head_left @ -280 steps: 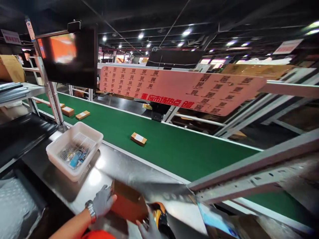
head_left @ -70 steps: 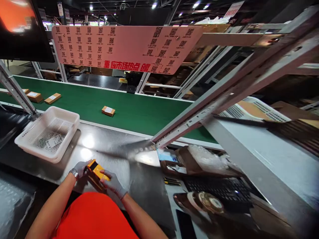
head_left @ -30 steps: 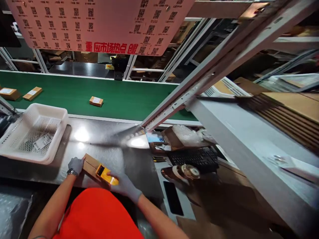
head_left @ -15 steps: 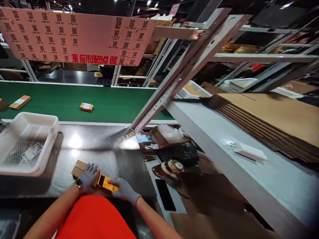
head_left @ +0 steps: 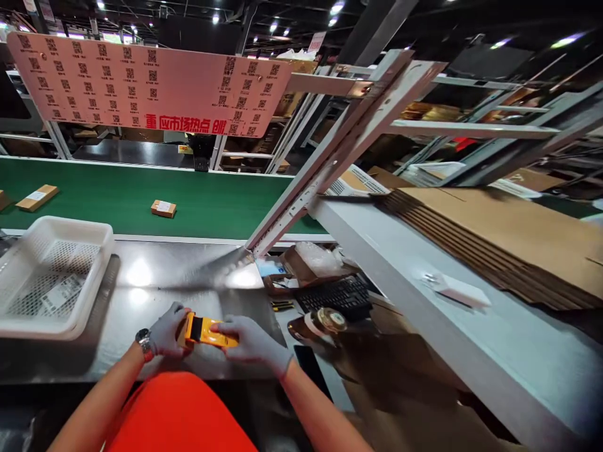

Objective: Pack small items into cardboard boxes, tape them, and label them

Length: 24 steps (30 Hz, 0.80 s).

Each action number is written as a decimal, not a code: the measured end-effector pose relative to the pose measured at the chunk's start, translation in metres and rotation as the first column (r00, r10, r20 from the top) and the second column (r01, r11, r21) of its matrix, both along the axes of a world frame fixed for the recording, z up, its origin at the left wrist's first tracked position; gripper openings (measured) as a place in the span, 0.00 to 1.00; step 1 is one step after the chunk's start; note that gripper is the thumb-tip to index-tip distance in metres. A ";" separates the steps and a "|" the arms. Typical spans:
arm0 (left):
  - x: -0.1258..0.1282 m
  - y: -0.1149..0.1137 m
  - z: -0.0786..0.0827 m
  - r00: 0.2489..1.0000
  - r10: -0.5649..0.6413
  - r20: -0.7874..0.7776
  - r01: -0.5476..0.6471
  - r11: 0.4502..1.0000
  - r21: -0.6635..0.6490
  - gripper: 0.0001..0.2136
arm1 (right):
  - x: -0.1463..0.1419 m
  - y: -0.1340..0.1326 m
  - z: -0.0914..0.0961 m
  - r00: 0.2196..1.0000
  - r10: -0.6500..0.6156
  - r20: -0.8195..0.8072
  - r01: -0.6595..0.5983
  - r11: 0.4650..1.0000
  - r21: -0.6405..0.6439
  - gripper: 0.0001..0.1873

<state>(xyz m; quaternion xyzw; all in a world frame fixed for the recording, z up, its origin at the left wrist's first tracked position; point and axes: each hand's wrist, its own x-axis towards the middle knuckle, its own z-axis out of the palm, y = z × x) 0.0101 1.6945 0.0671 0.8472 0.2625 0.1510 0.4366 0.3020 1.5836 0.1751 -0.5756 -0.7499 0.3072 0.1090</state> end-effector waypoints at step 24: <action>-0.085 -0.014 -0.075 0.684 0.297 -0.666 -0.176 0.954 0.244 0.58 | -0.123 0.087 -0.078 0.901 0.322 0.290 -0.278 0.943 -0.182 0.34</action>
